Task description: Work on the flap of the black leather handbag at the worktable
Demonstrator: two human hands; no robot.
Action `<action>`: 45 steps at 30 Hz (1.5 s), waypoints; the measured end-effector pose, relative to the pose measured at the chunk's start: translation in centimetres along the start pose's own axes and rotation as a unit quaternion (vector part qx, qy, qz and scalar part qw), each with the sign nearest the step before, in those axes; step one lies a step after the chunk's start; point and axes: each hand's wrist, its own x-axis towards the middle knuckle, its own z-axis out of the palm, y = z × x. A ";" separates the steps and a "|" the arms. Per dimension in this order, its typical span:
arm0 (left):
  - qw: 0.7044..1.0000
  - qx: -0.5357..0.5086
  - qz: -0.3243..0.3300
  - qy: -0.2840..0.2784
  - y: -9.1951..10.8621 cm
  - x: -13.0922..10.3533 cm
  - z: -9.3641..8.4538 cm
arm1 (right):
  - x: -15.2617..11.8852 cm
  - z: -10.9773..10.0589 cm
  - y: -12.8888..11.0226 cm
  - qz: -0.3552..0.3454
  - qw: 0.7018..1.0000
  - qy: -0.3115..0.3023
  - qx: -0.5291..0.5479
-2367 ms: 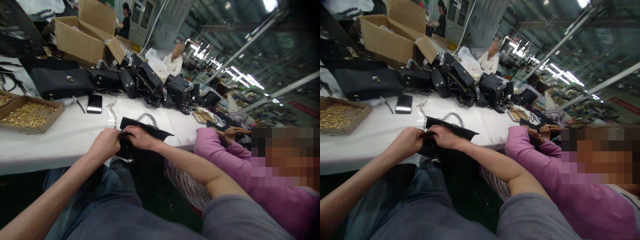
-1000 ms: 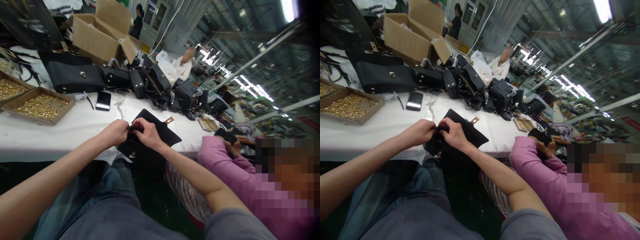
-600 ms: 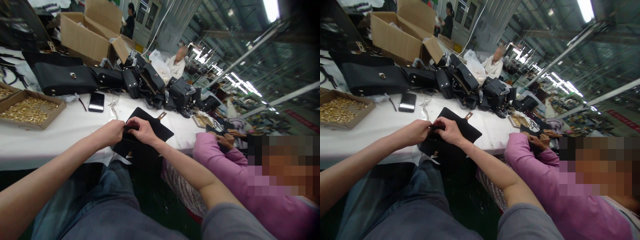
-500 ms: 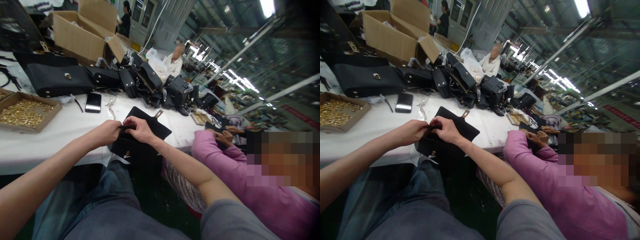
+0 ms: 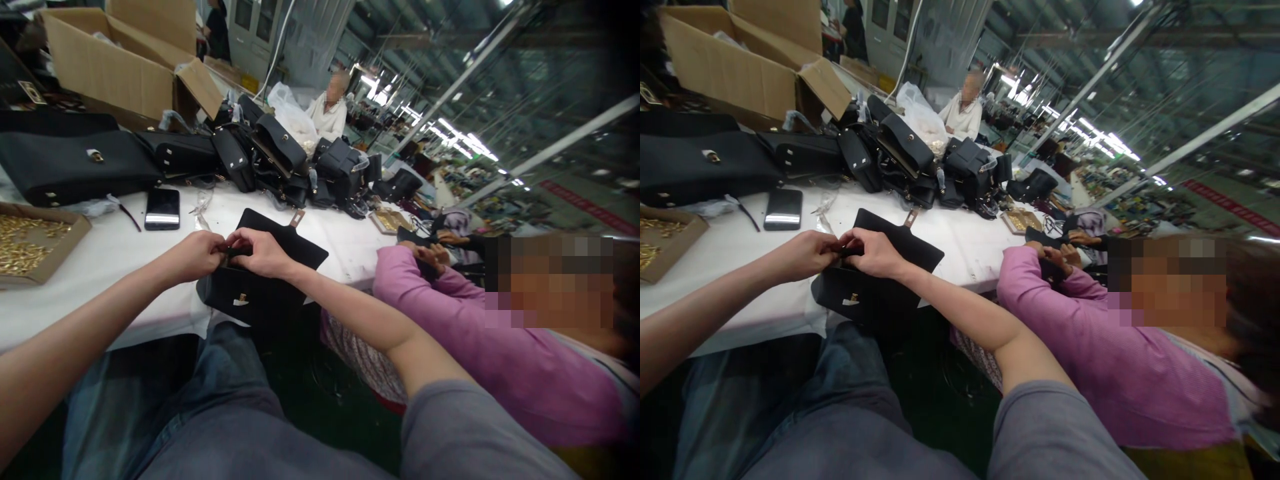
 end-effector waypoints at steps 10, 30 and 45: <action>1.000 0.004 -0.014 0.016 0.5 0.4 0.1 | 0.9 -0.6 1.8 -0.031 0.999 -0.010 0.031; 0.999 0.028 -0.010 0.019 -0.1 1.9 1.1 | 1.0 -1.4 3.8 0.009 0.995 -0.025 0.097; 0.995 0.096 -0.011 0.033 0.9 0.8 1.8 | 0.8 -1.4 2.2 0.003 0.996 -0.037 0.081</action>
